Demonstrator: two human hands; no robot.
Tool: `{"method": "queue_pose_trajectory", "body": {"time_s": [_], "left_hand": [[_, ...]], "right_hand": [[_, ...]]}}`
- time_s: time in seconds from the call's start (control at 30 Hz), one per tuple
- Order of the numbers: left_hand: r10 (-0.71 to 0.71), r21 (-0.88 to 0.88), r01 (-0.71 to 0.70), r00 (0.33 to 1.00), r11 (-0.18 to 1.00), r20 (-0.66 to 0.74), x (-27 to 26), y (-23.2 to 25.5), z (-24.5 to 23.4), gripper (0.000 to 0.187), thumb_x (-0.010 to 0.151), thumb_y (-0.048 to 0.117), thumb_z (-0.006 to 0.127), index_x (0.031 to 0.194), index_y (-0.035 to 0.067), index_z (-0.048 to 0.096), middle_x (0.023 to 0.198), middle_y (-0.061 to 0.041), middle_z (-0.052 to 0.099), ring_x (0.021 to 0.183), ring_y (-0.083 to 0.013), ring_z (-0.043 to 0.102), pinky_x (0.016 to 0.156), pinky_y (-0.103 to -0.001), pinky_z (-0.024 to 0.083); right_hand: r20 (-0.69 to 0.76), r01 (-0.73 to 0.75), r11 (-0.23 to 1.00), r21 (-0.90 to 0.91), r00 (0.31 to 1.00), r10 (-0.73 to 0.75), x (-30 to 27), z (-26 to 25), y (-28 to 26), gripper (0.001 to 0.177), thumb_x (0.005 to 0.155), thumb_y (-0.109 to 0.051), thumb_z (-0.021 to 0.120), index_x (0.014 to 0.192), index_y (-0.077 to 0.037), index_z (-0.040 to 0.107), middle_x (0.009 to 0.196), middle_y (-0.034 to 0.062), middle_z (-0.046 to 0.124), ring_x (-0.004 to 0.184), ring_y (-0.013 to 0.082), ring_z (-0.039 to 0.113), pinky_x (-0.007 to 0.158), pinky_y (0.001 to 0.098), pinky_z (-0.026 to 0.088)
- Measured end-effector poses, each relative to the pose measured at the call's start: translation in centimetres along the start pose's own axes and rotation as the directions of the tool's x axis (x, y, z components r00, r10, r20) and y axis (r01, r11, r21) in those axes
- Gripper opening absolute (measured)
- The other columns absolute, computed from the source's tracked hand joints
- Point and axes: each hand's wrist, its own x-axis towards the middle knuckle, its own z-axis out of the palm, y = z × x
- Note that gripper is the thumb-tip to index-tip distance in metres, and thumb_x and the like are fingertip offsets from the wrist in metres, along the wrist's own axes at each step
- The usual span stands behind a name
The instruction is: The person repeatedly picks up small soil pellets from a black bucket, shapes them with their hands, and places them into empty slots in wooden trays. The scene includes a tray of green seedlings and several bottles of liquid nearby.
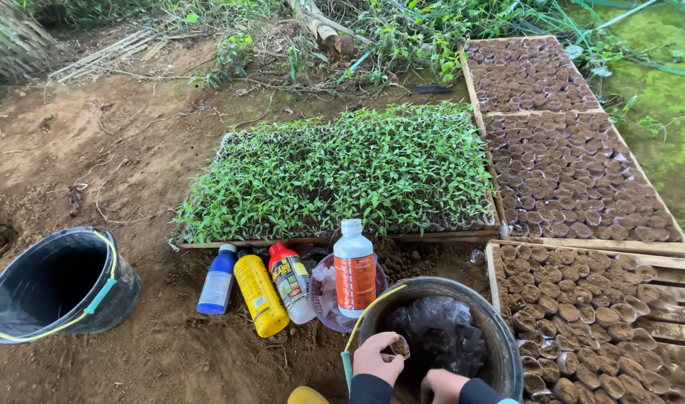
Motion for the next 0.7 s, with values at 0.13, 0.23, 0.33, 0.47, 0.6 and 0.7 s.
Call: {"method": "queue_pose_trajectory", "body": {"time_s": [0.13, 0.23, 0.33, 0.47, 0.6, 0.7], "left_hand": [[0.147, -0.043, -0.151, 0.986, 0.988, -0.084, 0.4, -1.5, 0.9, 0.046, 0.062, 0.006, 0.073, 0.104, 0.018, 0.085, 0.113, 0.004, 0.08, 0.09, -0.0028, 0.079, 0.063, -0.014, 0.068], [0.163, -0.01, -0.164, 0.984, 0.986, -0.067, 0.5, -1.6, 1.0, 0.047, 0.061, 0.006, 0.073, 0.105, 0.018, 0.084, 0.114, 0.004, 0.079, 0.09, -0.0027, 0.078, 0.063, -0.013, 0.068], [0.199, 0.039, -0.197, 0.978, 0.98, -0.06, 0.3, -1.2, 0.8, 0.046, 0.062, 0.006, 0.071, 0.104, 0.02, 0.084, 0.112, 0.004, 0.079, 0.092, -0.0031, 0.077, 0.06, -0.014, 0.068], [0.272, 0.093, -0.265, 0.96, 0.96, -0.07, -0.2, -0.3, 0.4, 0.039, 0.061, 0.005, 0.064, 0.091, 0.022, 0.082, 0.1, 0.006, 0.079, 0.091, -0.0046, 0.074, 0.059, -0.016, 0.063], [0.24, 0.116, -0.234, 0.97, 0.965, -0.037, -0.3, -0.2, 0.2, 0.041, 0.061, 0.006, 0.064, 0.093, 0.023, 0.082, 0.105, 0.006, 0.079, 0.096, -0.0049, 0.074, 0.062, -0.016, 0.065], [0.215, 0.117, -0.21, 0.976, 0.971, -0.033, -0.1, -0.6, 0.2, 0.04, 0.062, 0.005, 0.064, 0.093, 0.024, 0.081, 0.105, 0.007, 0.078, 0.092, -0.0051, 0.074, 0.063, -0.016, 0.065]], "right_hand": [[-0.038, -0.059, 0.882, 0.467, 0.995, 0.087, -4.6, -8.0, -6.9, 0.026, 0.071, -0.007, 0.062, 0.092, -0.01, 0.077, 0.079, 0.0009, 0.074, 0.067, 0.0088, 0.066, 0.059, 0.0224, 0.055], [-0.149, -0.029, 0.672, 0.74, 0.967, 0.205, -7.1, -11.1, -11.4, 0.009, 0.081, -0.003, 0.068, 0.085, 0.0, 0.075, 0.07, 0.01, 0.068, 0.058, 0.0158, 0.061, 0.051, 0.0271, 0.05], [-0.258, -0.06, 0.69, 0.721, 0.901, 0.348, -7.8, -12.6, -14.2, 0.019, 0.088, -0.018, 0.082, 0.077, -0.007, 0.071, 0.062, 0.0045, 0.062, 0.054, 0.0125, 0.052, 0.05, 0.0259, 0.042], [-0.312, -0.212, 0.774, 0.596, 0.828, 0.467, -9.2, -13.3, -18.1, 0.035, 0.083, -0.038, 0.088, 0.071, -0.013, 0.067, 0.059, 0.0036, 0.065, 0.05, 0.0113, 0.059, 0.048, 0.0249, 0.047], [-0.402, -0.262, 0.827, 0.497, 0.775, 0.487, -7.2, -12.4, -16.5, 0.013, 0.076, -0.026, 0.077, 0.069, -0.018, 0.071, 0.064, -0.0017, 0.069, 0.055, 0.0098, 0.06, 0.052, 0.0265, 0.05], [-0.356, -0.275, 0.807, 0.522, 0.79, 0.499, -7.8, -13.3, -17.0, 0.016, 0.079, -0.025, 0.078, 0.068, -0.016, 0.07, 0.061, 0.0003, 0.067, 0.048, 0.0111, 0.058, 0.045, 0.0247, 0.049]]}}
